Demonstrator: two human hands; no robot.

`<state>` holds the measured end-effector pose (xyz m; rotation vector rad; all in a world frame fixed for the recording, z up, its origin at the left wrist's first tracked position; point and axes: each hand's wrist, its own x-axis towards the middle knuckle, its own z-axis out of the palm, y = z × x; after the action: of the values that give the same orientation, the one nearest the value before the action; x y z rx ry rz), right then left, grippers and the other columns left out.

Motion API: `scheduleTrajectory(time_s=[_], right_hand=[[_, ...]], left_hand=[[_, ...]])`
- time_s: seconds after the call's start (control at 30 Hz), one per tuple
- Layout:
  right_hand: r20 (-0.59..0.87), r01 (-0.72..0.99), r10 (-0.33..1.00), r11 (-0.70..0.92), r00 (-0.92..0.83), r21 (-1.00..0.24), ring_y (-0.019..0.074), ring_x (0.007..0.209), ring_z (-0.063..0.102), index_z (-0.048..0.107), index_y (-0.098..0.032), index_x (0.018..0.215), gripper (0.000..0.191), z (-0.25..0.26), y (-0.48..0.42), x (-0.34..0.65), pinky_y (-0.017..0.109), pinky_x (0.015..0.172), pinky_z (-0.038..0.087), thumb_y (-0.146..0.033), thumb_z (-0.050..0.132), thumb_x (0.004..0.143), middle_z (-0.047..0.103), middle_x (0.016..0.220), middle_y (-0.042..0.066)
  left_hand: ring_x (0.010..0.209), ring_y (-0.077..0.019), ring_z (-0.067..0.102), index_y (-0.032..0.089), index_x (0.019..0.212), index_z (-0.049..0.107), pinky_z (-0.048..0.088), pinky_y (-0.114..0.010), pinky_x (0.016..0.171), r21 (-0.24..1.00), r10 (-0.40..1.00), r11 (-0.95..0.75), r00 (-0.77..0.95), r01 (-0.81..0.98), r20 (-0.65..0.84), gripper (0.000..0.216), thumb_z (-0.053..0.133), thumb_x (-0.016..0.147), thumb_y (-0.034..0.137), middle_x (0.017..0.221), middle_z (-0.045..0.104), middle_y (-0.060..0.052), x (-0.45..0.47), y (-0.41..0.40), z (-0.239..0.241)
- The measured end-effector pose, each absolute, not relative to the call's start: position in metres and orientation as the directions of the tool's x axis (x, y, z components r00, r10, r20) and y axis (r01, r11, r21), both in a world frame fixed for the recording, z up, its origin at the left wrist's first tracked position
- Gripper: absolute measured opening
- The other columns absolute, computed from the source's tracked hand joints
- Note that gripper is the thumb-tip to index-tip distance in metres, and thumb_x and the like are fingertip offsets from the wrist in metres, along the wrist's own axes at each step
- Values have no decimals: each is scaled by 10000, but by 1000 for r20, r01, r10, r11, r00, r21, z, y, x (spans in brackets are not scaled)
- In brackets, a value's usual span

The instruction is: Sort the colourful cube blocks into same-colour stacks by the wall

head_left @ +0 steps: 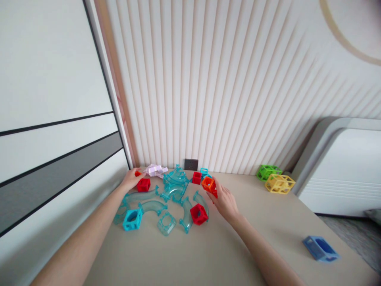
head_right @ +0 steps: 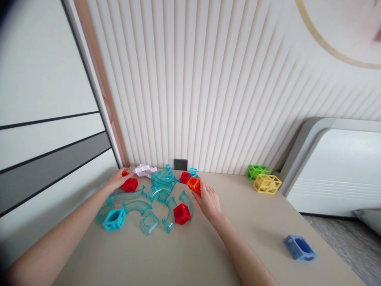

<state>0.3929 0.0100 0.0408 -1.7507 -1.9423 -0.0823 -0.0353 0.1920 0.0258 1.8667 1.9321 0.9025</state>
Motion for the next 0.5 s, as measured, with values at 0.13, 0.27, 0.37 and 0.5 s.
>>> scheduleTrajectory(time_s=[0.13,0.27,0.37,0.5], right_hand=[[295,965,943,206,-152,-161,299,1000,716,309,-234,1560,615,61,22,385,396,845,522,-347,513,991,696,1246,142],[189,972,960,225,-209,-68,291,984,716,309,-237,1571,615,77,36,373,367,837,503,-312,508,993,711,1191,144],[124,972,967,230,-223,-44,291,1015,703,353,-238,1551,586,84,44,364,371,856,494,-280,502,986,721,1158,140],[110,972,969,228,-220,-58,277,1051,684,521,-241,1423,467,85,50,359,354,871,483,-250,534,957,711,1169,129]], left_hand=[[1068,-322,687,127,1066,644,533,-412,938,595,953,-87,-108,799,284,389,584,815,418,1103,733,-170,-31,186,36],[1225,-344,585,101,1131,615,433,-482,1087,542,893,-185,-90,820,442,362,502,876,333,1180,672,-185,-19,169,58],[1329,-324,494,96,1203,587,375,-487,1151,477,832,-328,9,815,555,374,442,946,325,1291,591,-170,1,144,79],[1317,-282,518,207,1154,623,409,-475,1152,374,750,-536,224,757,623,243,498,965,292,1321,572,-105,44,89,96]])
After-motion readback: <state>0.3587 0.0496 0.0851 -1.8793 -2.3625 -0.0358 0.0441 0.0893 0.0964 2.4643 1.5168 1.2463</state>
